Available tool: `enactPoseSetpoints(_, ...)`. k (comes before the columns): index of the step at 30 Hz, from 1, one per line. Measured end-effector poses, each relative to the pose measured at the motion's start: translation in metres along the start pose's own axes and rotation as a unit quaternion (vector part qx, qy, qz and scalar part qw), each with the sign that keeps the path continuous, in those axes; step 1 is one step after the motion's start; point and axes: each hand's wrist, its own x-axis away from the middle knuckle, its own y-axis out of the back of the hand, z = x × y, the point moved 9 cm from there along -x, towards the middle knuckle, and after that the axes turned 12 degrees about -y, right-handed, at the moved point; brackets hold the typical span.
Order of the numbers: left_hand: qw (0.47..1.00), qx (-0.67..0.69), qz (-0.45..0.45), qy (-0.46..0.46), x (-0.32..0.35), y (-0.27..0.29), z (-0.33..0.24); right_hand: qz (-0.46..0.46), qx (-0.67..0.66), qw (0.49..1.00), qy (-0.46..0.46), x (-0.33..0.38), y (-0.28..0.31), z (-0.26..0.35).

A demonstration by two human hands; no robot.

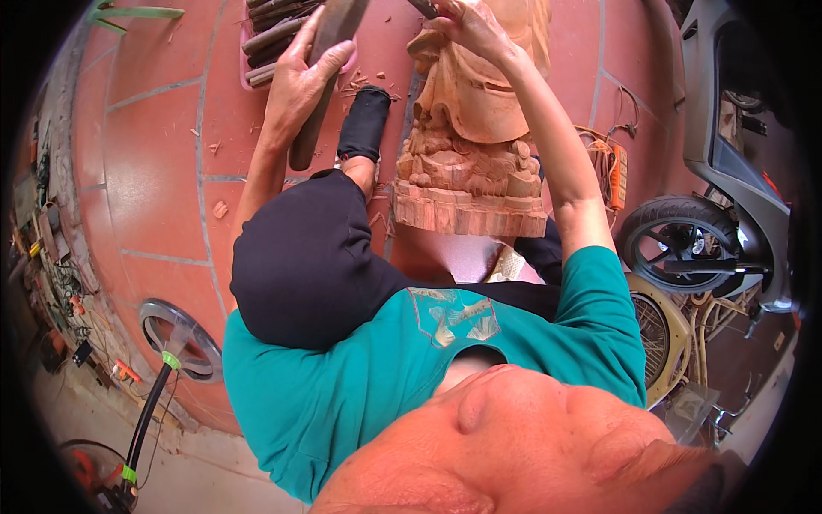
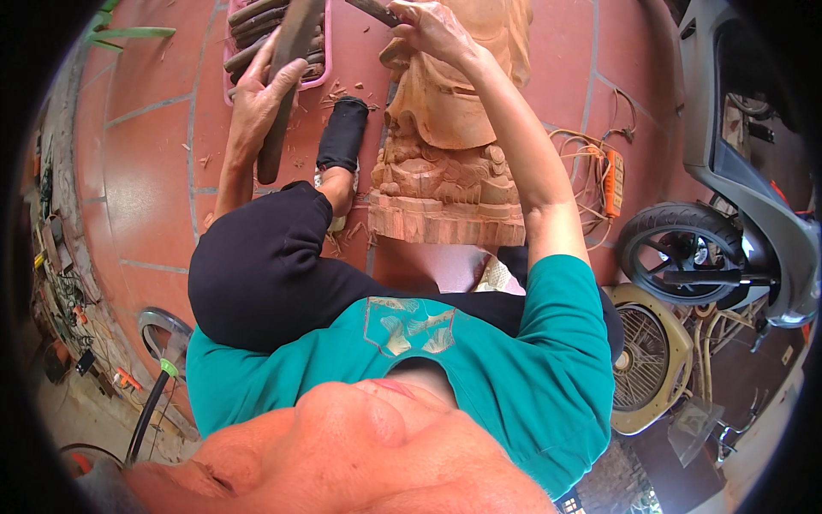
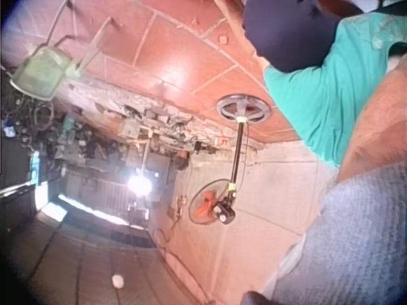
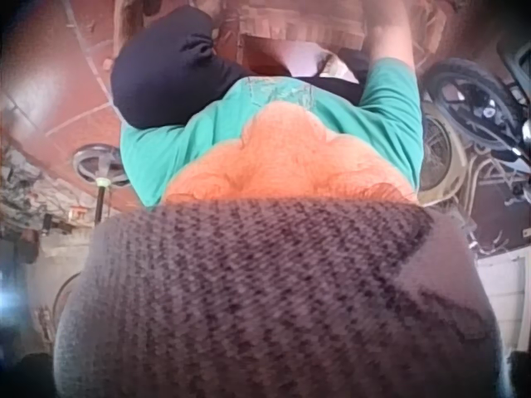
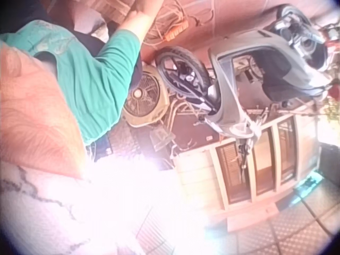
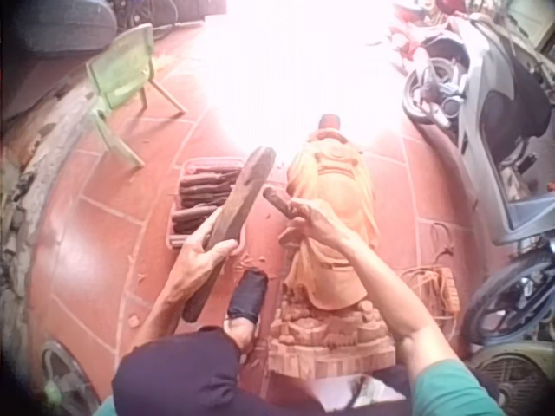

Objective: The person carves a wooden sculpture using a chisel and mallet. They repeatedly strike the chisel to shape the wood, focusing on detailed areas of the sculpture.

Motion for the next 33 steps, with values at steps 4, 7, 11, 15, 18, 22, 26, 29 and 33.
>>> enactPoseSetpoints(4,0.989,0.106,-0.083,-0.06,0.001,0.001,-0.028,-0.035,0.14,0.989,0.041,-0.01,0.004,0.007)
enactPoseSetpoints(7,0.992,0.083,-0.078,-0.046,0.002,-0.003,-0.016,-0.057,0.136,0.988,0.043,-0.015,0.01,-0.002)
enactPoseSetpoints(11,0.993,0.097,-0.054,-0.038,0.005,-0.01,-0.007,-0.053,0.019,0.998,-0.001,-0.011,0.021,-0.002)
enactPoseSetpoints(15,0.993,0.095,-0.052,-0.051,0.001,-0.014,-0.012,-0.086,0.09,0.991,0.049,-0.015,0.015,-0.007)
enactPoseSetpoints(18,0.994,0.078,-0.065,-0.042,0.002,-0.011,-0.016,-0.078,0.091,0.992,0.043,-0.012,0.011,-0.002)
enactPoseSetpoints(22,0.992,0.081,-0.066,-0.068,0.001,-0.008,-0.024,-0.025,0.002,0.998,0.052,-0.009,0.005,-0.002)
enactPoseSetpoints(26,0.989,-0.048,-0.034,-0.137,0.0,-0.01,-0.017,-0.058,0.121,0.988,0.081,-0.002,0.004,0.022)
enactPoseSetpoints(29,0.98,-0.131,-0.006,-0.152,-0.001,-0.012,-0.003,-0.036,0.094,0.99,0.095,0.001,0.002,0.036)
enactPoseSetpoints(33,0.999,-0.008,0.004,-0.046,0.002,-0.012,-0.002,-0.016,0.075,0.995,0.065,0.001,0.002,0.022)
